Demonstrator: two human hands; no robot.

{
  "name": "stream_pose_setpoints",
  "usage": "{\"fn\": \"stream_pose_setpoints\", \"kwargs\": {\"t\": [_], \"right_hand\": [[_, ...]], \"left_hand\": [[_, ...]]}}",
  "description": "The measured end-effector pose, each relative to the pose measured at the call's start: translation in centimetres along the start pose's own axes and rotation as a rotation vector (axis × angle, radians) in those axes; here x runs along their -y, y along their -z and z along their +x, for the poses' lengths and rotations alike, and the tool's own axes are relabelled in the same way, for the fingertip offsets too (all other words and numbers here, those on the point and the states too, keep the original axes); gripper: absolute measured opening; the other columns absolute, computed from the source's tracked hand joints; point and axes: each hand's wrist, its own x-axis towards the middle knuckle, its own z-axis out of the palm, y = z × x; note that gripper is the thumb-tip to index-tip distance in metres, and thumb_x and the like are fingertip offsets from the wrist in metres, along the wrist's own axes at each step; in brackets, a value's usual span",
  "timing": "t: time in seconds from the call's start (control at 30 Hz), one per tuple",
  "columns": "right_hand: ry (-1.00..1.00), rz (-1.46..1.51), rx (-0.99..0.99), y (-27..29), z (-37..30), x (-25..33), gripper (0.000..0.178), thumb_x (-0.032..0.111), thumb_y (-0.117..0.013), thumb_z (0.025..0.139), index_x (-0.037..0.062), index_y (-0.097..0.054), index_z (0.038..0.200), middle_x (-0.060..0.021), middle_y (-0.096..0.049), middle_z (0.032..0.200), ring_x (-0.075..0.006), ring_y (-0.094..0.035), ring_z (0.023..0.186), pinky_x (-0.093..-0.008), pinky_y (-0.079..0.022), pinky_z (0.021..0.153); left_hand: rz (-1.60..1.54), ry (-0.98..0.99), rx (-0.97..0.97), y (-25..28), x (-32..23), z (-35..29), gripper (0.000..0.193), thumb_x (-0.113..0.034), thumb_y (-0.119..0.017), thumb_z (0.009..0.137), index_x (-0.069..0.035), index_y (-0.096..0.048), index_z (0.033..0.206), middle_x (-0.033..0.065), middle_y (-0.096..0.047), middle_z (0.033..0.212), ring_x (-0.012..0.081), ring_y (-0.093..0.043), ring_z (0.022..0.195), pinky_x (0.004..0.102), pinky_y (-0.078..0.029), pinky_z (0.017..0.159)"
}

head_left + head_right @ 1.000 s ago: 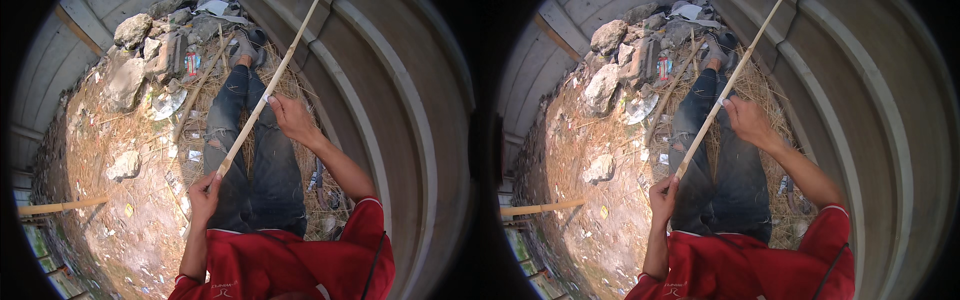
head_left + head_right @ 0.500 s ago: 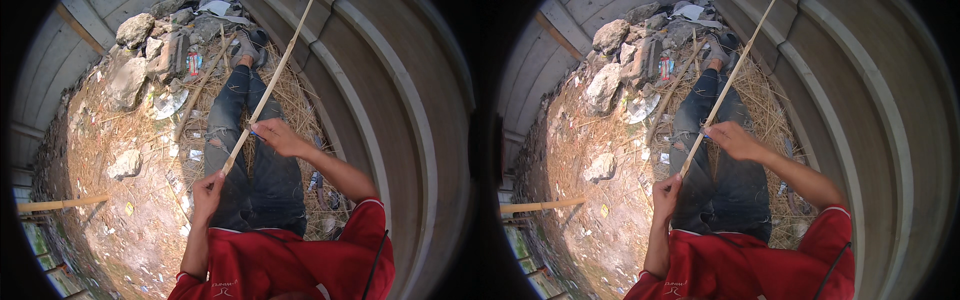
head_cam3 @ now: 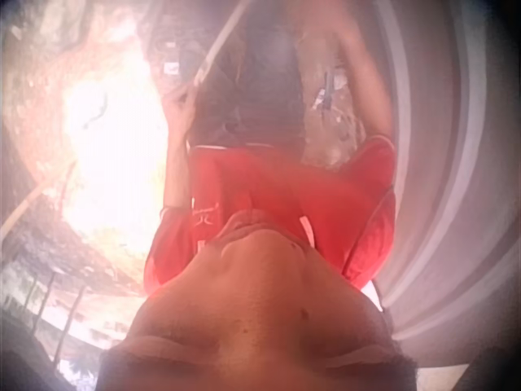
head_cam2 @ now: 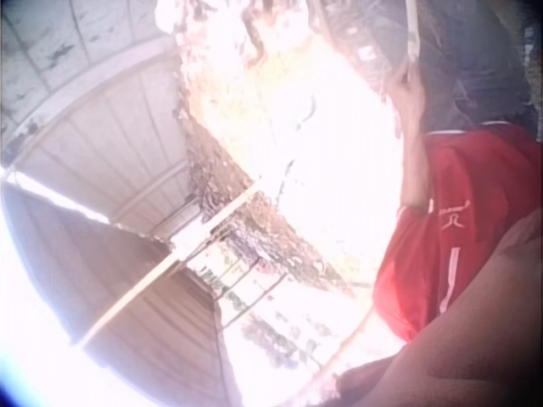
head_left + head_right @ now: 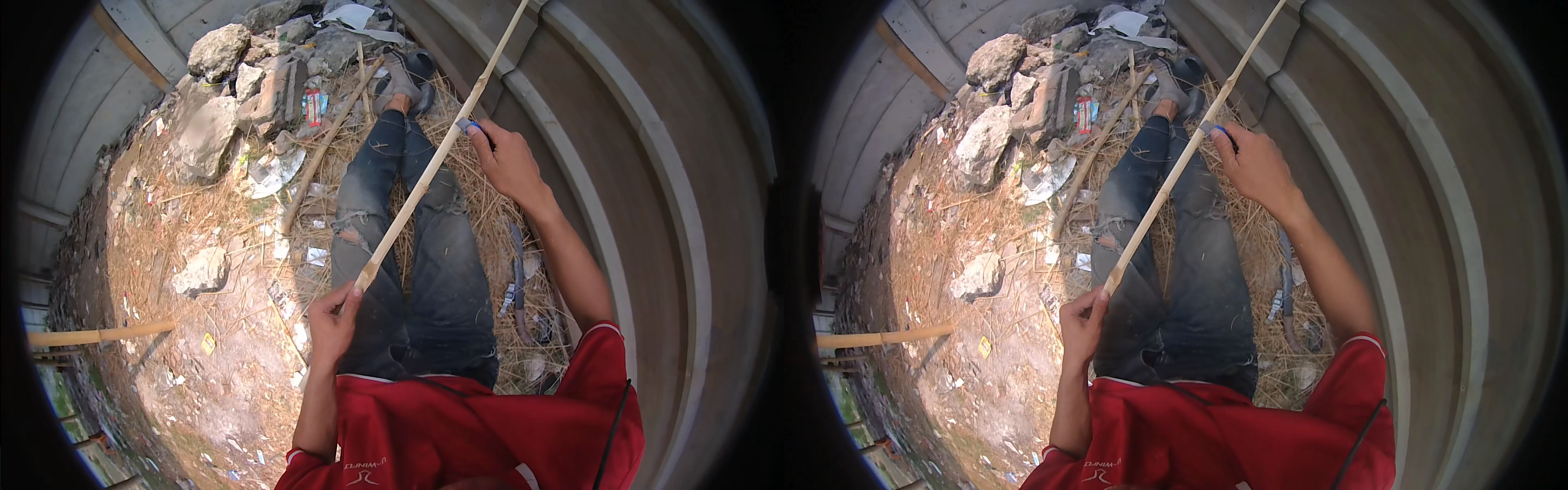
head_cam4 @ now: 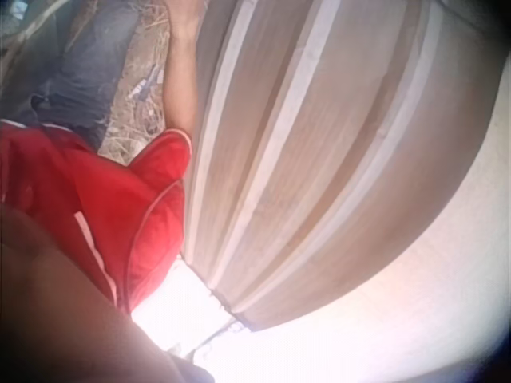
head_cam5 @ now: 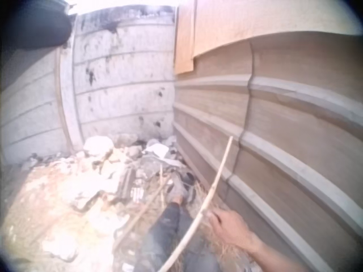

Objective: The person sits on straw and uses a knife to shave a long, thin bamboo stick. They hold the stick with their left hand and scrape along its length with the knife in their right hand, removing thin strips of material.

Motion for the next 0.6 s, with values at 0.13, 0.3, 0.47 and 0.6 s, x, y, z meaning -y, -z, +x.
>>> {"fn": "stream_pose_setpoints", "kwargs": {"t": [0.13, 0.3, 0.47, 0.6], "right_hand": [[-0.129, 0.002, 0.061, -0.1, -0.5, 1.0, 0.041, 0.038, -0.052, 0.106, 0.0024, -0.07, 0.096, -0.0223, -0.064, 0.069, -0.0459, -0.065, 0.072, -0.0539, -0.048, 0.066], [-0.001, -0.014, 0.055, -2.0, -1.2, 1.0, 0.042, 0.04, -0.053, 0.106, 0.0029, -0.071, 0.098, -0.0213, -0.059, 0.063, -0.0429, -0.059, 0.061, -0.0475, -0.046, 0.061], [-0.085, -0.069, 0.038, -0.6, 0.3, 0.8, 0.042, 0.041, -0.051, 0.105, 0.0063, -0.073, 0.096, -0.0238, -0.065, 0.071, -0.0445, -0.066, 0.072, -0.0528, -0.05, 0.067], [-0.052, -0.067, 0.063, -1.1, -0.6, 0.1, 0.044, 0.042, -0.05, 0.105, 0.0054, -0.073, 0.097, -0.0222, -0.066, 0.071, -0.0439, -0.065, 0.07, -0.0517, -0.05, 0.067]], "left_hand": [[0.062, -0.069, -0.016, 0.1, 0.2, 0.2, 0.027, -0.019, -0.073, 0.097, 0.003, -0.075, 0.114, 0.0087, -0.071, 0.081, 0.01, -0.06, 0.074, 0.0265, -0.047, 0.066], [0.094, -0.119, -0.068, 0.0, 0.1, 0.6, 0.025, -0.017, -0.074, 0.096, 0.003, -0.076, 0.112, 0.0086, -0.07, 0.079, 0.0108, -0.061, 0.073, 0.0264, -0.046, 0.066], [0.117, -0.204, -0.119, 0.3, -0.4, 0.8, 0.023, -0.014, -0.075, 0.095, 0.004, -0.076, 0.11, 0.0076, -0.068, 0.077, 0.0105, -0.059, 0.071, 0.0265, -0.045, 0.064], [0.157, -0.182, -0.095, 0.9, 0.1, 0.2, 0.022, -0.013, -0.075, 0.095, 0.004, -0.076, 0.109, 0.0081, -0.067, 0.076, 0.0103, -0.059, 0.069, 0.0268, -0.045, 0.063]]}}
